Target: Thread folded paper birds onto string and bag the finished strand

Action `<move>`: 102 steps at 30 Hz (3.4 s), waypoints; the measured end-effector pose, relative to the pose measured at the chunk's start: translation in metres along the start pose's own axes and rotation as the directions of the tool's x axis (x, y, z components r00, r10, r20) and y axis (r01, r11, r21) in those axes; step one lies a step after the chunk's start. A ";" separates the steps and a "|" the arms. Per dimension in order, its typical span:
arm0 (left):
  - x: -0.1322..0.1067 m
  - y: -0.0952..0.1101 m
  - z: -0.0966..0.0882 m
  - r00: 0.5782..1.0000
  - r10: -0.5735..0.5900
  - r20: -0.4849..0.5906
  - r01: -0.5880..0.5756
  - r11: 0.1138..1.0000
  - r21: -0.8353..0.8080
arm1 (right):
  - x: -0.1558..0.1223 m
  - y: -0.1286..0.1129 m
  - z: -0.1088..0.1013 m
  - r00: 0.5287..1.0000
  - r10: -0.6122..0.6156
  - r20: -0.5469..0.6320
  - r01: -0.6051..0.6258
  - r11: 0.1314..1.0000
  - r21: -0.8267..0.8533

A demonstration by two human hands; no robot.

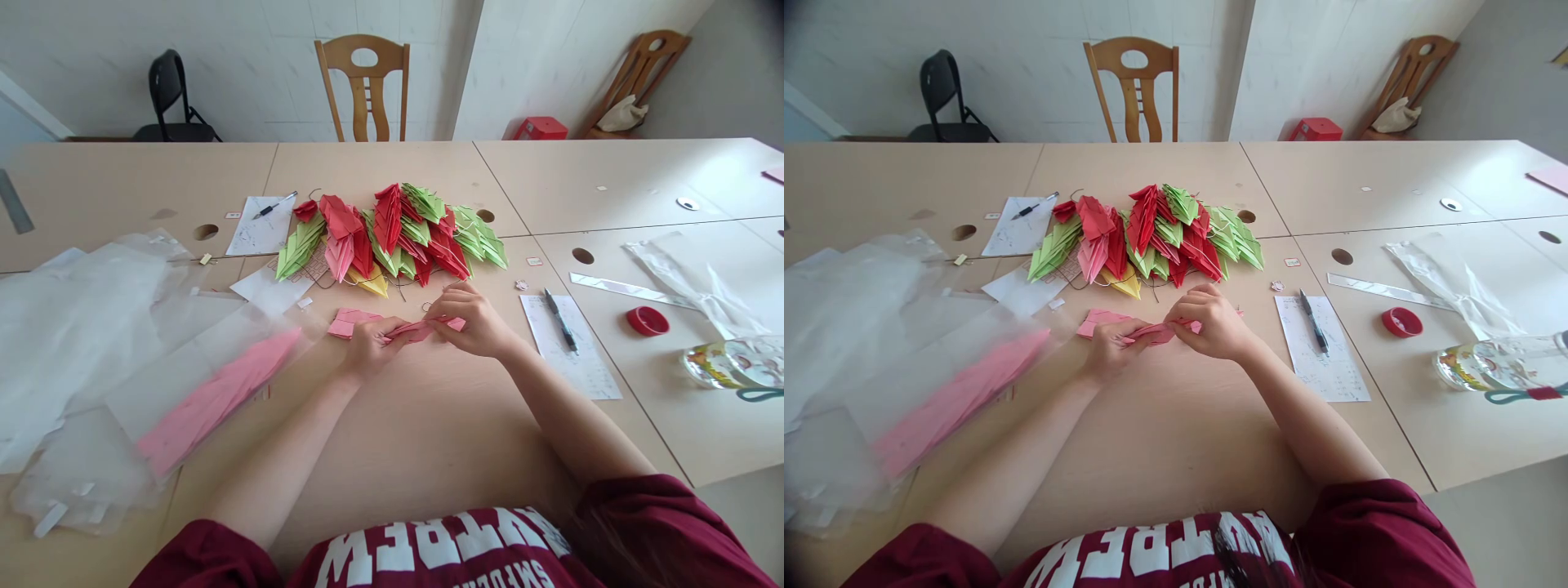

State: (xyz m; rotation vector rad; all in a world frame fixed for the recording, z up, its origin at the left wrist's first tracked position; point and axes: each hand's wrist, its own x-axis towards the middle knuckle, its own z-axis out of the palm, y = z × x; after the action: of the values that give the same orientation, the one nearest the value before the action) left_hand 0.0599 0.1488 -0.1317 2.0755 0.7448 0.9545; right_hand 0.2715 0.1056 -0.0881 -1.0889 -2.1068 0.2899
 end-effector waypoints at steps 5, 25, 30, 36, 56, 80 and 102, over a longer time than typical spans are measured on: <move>0.003 0.000 -0.005 1.000 0.001 0.011 -0.001 1.000 -0.031 | -0.001 0.007 -0.008 1.000 0.012 -0.007 -0.011 1.000 0.016; 0.002 -0.003 -0.001 0.998 -0.023 -0.057 0.023 1.000 -0.007 | -0.005 0.005 0.013 0.948 0.317 0.037 -0.319 0.945 0.071; 0.002 -0.001 0.002 0.998 -0.041 -0.042 0.039 0.998 -0.040 | -0.005 0.005 0.018 0.978 0.207 0.014 -0.207 0.978 0.031; 0.002 -0.005 -0.002 0.992 -0.117 -0.054 0.115 0.992 -0.045 | -0.002 0.011 -0.004 0.997 0.030 0.073 -0.029 1.000 -0.013; -0.002 -0.011 0.006 0.963 0.258 -0.079 -0.214 0.908 0.359 | -0.002 -0.001 0.007 0.988 -0.030 0.149 0.079 0.937 -0.340; -0.001 -0.012 0.004 0.973 0.227 -0.032 -0.207 0.929 0.306 | -0.003 0.002 -0.012 0.982 -0.115 0.147 0.159 0.930 -0.332; 0.006 -0.014 0.005 0.927 0.330 -0.180 -0.233 0.880 0.414 | -0.004 0.012 -0.013 1.000 0.014 0.015 -0.010 0.974 -0.224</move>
State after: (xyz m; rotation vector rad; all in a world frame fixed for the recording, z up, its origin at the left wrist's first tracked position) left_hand 0.0643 0.1593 -0.1426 2.4903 0.8204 1.3362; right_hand 0.2898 0.1086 -0.0870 -1.2331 -2.1875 0.0670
